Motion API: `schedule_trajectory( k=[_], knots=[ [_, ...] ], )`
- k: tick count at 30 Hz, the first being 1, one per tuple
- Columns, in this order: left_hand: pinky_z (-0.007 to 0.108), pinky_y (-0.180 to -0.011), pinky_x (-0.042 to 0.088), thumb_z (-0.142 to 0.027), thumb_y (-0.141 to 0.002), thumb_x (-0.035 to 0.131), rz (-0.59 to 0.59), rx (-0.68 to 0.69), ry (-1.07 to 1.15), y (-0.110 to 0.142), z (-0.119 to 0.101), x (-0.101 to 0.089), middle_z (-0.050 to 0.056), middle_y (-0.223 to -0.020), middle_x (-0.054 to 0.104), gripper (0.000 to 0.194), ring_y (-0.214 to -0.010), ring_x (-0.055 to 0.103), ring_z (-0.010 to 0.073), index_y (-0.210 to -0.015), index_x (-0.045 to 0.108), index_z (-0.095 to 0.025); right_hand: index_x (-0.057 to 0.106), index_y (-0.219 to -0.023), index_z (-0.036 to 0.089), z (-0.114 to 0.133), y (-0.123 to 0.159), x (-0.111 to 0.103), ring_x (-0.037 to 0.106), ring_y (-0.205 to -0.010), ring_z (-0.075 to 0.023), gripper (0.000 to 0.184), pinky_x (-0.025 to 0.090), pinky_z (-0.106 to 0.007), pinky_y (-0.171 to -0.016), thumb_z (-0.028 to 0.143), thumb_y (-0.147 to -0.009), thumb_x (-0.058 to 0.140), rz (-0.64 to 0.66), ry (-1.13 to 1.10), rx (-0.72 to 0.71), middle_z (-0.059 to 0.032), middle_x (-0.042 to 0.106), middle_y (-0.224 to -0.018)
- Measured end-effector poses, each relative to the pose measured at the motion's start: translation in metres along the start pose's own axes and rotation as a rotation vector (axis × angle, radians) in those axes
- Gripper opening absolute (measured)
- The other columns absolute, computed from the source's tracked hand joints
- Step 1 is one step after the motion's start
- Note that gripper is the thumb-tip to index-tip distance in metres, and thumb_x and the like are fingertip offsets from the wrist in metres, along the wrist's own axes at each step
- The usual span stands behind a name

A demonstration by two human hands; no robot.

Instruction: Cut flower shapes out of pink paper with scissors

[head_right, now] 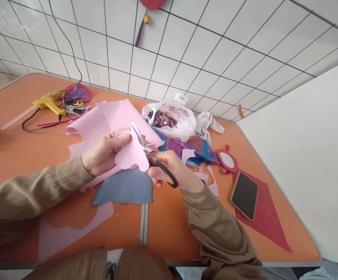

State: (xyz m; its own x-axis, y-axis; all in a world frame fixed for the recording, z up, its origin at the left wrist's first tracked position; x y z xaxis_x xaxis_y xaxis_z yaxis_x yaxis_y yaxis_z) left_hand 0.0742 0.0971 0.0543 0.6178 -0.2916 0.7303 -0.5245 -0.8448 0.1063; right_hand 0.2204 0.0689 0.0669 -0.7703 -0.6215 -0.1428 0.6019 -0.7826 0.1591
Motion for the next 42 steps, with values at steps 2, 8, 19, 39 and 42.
schedule_trajectory(
  k=[2,8,19,39,42],
  knots=[
    [0.036,-0.057,0.059,-0.030,-0.075,0.083,0.033,-0.004,0.003,0.000,0.001,0.002,0.013,-0.083,0.076,0.035,-0.067,0.072,0.0258,-0.100,0.072,-0.009,0.056,-0.071,0.017,0.002,0.001,0.001,0.049,-0.043,-0.0098,0.059,0.039,-0.024,-0.043,0.073,-0.073,0.074,0.004,-0.011,-0.005,0.0028,0.054,-0.053],
    [0.034,-0.057,0.058,-0.034,-0.076,0.083,0.073,0.029,0.010,-0.001,0.001,0.002,0.016,-0.093,0.078,0.040,-0.071,0.075,0.0279,-0.104,0.072,-0.008,0.056,-0.071,0.018,0.006,0.002,0.004,0.046,-0.044,-0.0107,0.057,0.038,-0.026,-0.045,0.072,-0.075,0.073,-0.020,-0.038,-0.026,0.0031,0.052,-0.050],
    [0.033,-0.057,0.058,-0.036,-0.078,0.081,0.077,0.036,-0.005,0.001,0.001,0.005,0.017,-0.097,0.078,0.040,-0.081,0.076,0.0306,-0.107,0.070,-0.009,0.057,-0.071,0.017,0.000,0.001,0.001,0.045,-0.041,-0.0098,0.057,0.037,-0.026,-0.045,0.072,-0.076,0.072,-0.012,-0.040,-0.041,0.0036,0.054,-0.049],
    [0.033,-0.057,0.058,-0.035,-0.077,0.082,0.085,0.048,0.021,0.000,0.003,0.003,0.016,-0.097,0.079,0.050,-0.068,0.075,0.0263,-0.117,0.068,-0.009,0.058,-0.071,0.016,-0.003,-0.002,0.002,0.046,-0.036,-0.0086,0.051,0.031,-0.023,-0.040,0.065,-0.079,0.074,0.008,-0.081,-0.081,0.0038,0.053,-0.046],
    [0.033,-0.055,0.059,-0.035,-0.078,0.081,0.103,0.056,0.030,0.000,0.003,0.003,0.017,-0.098,0.079,0.052,-0.068,0.075,0.0272,-0.119,0.066,-0.007,0.060,-0.074,0.016,-0.005,0.000,0.002,0.045,-0.037,-0.0083,0.053,0.032,-0.023,-0.041,0.066,-0.078,0.075,-0.008,-0.099,-0.052,0.0038,0.053,-0.047]
  ],
)
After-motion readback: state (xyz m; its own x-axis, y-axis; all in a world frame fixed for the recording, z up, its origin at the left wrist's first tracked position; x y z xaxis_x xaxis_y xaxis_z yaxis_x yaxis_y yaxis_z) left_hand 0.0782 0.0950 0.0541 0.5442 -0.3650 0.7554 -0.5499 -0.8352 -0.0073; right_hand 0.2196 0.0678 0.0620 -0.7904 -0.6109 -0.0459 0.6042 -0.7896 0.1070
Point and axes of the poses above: each hand's wrist, its own y-axis away from the middle knuckle, its own x-axis out of the palm, z = x × y, the point moved 6 cm from there along -y, towards the middle knuckle
